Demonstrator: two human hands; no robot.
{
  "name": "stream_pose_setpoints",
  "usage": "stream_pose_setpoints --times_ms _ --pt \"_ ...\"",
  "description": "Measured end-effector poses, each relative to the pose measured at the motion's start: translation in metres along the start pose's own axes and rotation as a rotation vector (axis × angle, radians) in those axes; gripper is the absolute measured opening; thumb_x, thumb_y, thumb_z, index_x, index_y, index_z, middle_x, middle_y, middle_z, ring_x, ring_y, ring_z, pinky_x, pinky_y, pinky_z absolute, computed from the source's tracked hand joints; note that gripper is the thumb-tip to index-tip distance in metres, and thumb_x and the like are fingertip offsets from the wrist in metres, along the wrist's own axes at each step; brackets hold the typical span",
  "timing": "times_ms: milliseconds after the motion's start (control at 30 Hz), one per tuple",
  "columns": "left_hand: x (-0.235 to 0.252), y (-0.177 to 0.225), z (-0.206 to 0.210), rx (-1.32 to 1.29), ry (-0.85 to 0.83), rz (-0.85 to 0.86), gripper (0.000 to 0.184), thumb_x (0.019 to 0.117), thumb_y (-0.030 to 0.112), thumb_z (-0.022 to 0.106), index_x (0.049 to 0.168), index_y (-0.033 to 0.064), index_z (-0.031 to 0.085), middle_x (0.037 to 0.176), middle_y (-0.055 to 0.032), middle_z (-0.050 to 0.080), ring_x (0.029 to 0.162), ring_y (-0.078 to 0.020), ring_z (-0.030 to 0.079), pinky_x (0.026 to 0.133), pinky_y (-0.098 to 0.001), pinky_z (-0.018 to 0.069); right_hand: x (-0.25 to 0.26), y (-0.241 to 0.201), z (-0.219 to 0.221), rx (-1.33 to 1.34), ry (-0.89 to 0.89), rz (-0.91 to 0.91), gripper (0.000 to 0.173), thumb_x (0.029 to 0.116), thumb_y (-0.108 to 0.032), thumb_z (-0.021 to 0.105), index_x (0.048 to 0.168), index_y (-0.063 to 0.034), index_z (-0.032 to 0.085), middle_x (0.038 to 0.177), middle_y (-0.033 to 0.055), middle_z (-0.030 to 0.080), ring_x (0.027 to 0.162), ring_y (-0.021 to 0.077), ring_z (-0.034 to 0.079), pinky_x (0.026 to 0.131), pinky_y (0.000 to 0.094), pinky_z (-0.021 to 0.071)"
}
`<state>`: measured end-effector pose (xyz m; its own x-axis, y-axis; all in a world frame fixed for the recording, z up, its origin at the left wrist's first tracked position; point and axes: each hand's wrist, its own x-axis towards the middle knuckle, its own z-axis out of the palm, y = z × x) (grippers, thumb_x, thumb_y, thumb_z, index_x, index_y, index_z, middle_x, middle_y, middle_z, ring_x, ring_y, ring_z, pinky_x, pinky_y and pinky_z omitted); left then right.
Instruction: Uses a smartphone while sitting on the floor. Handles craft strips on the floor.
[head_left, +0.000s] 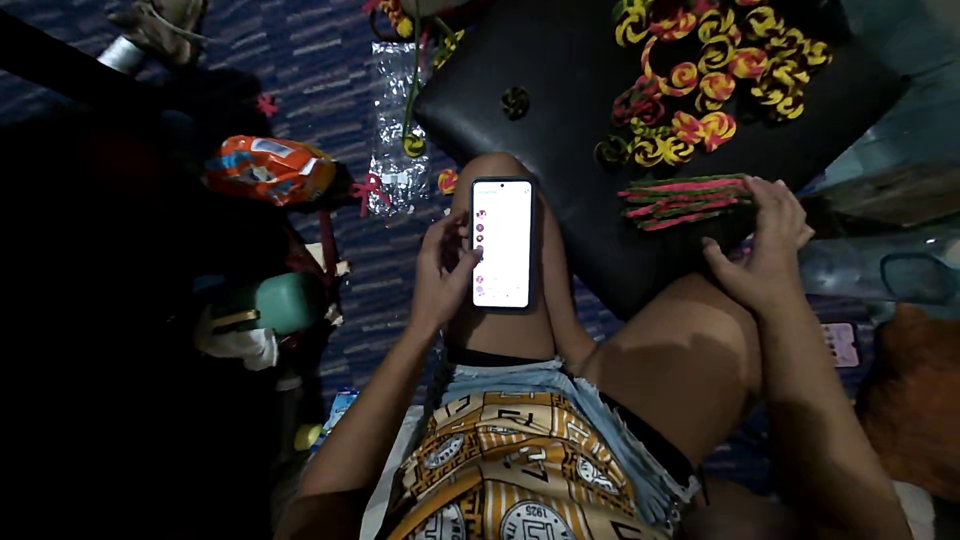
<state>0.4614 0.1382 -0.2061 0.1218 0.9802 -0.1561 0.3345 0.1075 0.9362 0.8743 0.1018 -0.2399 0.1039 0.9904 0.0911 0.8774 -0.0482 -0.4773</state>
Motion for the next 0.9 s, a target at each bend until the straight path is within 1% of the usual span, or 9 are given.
stream_pose_setpoints --times_ms 100,167,233,300,400,500,667,800,900 --pt "0.0012 0.0005 0.0021 0.065 0.009 0.0 0.056 0.095 0.014 0.06 0.149 0.0033 0.046 0.127 -0.0127 0.058 0.093 -0.0115 0.059 0.077 -0.0262 0.0505 -0.002 0.0031 0.0011 0.001 -0.01 -0.029 0.07 0.0912 -0.035 0.06 0.154 -0.0074 0.043 0.16 0.0217 0.038 0.15 0.0488 0.026 0.109 0.0749 0.0228" --pt "0.0021 0.0011 0.0014 0.078 0.006 -0.01 0.056 0.0956 0.014 0.061 0.149 0.0038 0.047 0.128 -0.0134 0.057 0.094 -0.0129 0.06 0.078 -0.0278 0.0515 -0.001 0.0041 0.0013 0.001 -0.01 -0.041 0.068 0.0925 -0.036 0.059 0.152 -0.0062 0.045 0.159 0.0231 0.039 0.149 0.0503 0.027 0.109 0.0749 0.024" --pt "0.0033 0.0025 0.0009 0.079 0.007 -0.017 0.054 0.0958 0.012 0.063 0.147 0.0037 0.05 0.125 -0.0139 0.058 0.093 -0.014 0.06 0.078 -0.0283 0.0519 0.0003 0.0044 0.0013 0.011 -0.003 -0.033 0.066 0.0925 -0.034 0.06 0.151 -0.0064 0.047 0.158 0.0233 0.04 0.148 0.051 0.028 0.109 0.0753 0.0239" --pt "0.0032 0.003 0.001 0.08 0.006 -0.028 0.052 0.0947 0.011 0.065 0.145 0.0043 0.052 0.122 -0.0131 0.057 0.092 -0.0132 0.061 0.077 -0.027 0.0532 0.0 0.0048 0.0009 0.021 -0.01 -0.011 0.066 0.0929 -0.035 0.059 0.151 -0.0075 0.047 0.159 0.0225 0.04 0.148 0.0502 0.028 0.11 0.0747 0.0231" --pt "0.0029 0.0025 0.0007 0.066 0.006 -0.027 0.053 0.0934 0.009 0.066 0.144 0.0039 0.053 0.122 -0.0126 0.057 0.091 -0.0121 0.06 0.076 -0.0253 0.0528 -0.0011 0.0067 0.0011 0.03 -0.009 -0.006 0.066 0.0933 -0.037 0.059 0.152 -0.0085 0.047 0.159 0.0209 0.04 0.149 0.0475 0.029 0.113 0.0715 0.0227" --pt "0.0038 0.0009 0.0003 0.035 0.017 -0.012 0.049 0.0946 0.006 0.066 0.143 0.0034 0.056 0.12 -0.0107 0.057 0.087 -0.0084 0.06 0.073 -0.0207 0.0519 -0.0012 0.0062 0.0009 0.039 -0.005 -0.005 0.066 0.0934 -0.037 0.059 0.151 -0.0074 0.047 0.158 0.021 0.041 0.148 0.0478 0.031 0.114 0.0695 0.024" --pt "0.0047 0.0001 -0.0008 0.007 0.026 -0.005 0.046 0.094 0.005 0.067 0.14 0.0024 0.059 0.118 -0.0101 0.059 0.087 -0.0063 0.06 0.071 -0.0183 0.0522 -0.0014 0.0068 0.0011 0.04 -0.019 0.016 0.064 0.0937 -0.033 0.06 0.15 -0.0063 0.048 0.158 0.0223 0.041 0.148 0.0486 0.031 0.114 0.0697 0.024" --pt "0.0043 -0.0005 0.0007 0.006 0.039 -0.009 0.047 0.0933 0.006 0.069 0.138 0.0006 0.059 0.117 -0.0099 0.058 0.085 -0.0058 0.06 0.071 -0.0175 0.0519 -0.0019 0.0086 0.0021 0.035 -0.02 0.022 0.066 0.0934 -0.037 0.06 0.152 -0.0096 0.047 0.158 0.0219 0.041 0.148 0.0484 0.031 0.112 0.0716 0.0251" --pt "0.0043 -0.0024 0.0013 0.005 0.053 -0.012 0.045 0.0932 0.006 0.069 0.137 0.0004 0.06 0.116 -0.011 0.058 0.087 -0.0081 0.06 0.072 -0.0199 0.0525 -0.002 0.0072 0.0018 0.038 -0.021 0.033 0.067 0.0927 -0.039 0.059 0.152 -0.0103 0.047 0.157 0.0232 0.041 0.147 0.0481 0.031 0.112 0.0713 0.025"
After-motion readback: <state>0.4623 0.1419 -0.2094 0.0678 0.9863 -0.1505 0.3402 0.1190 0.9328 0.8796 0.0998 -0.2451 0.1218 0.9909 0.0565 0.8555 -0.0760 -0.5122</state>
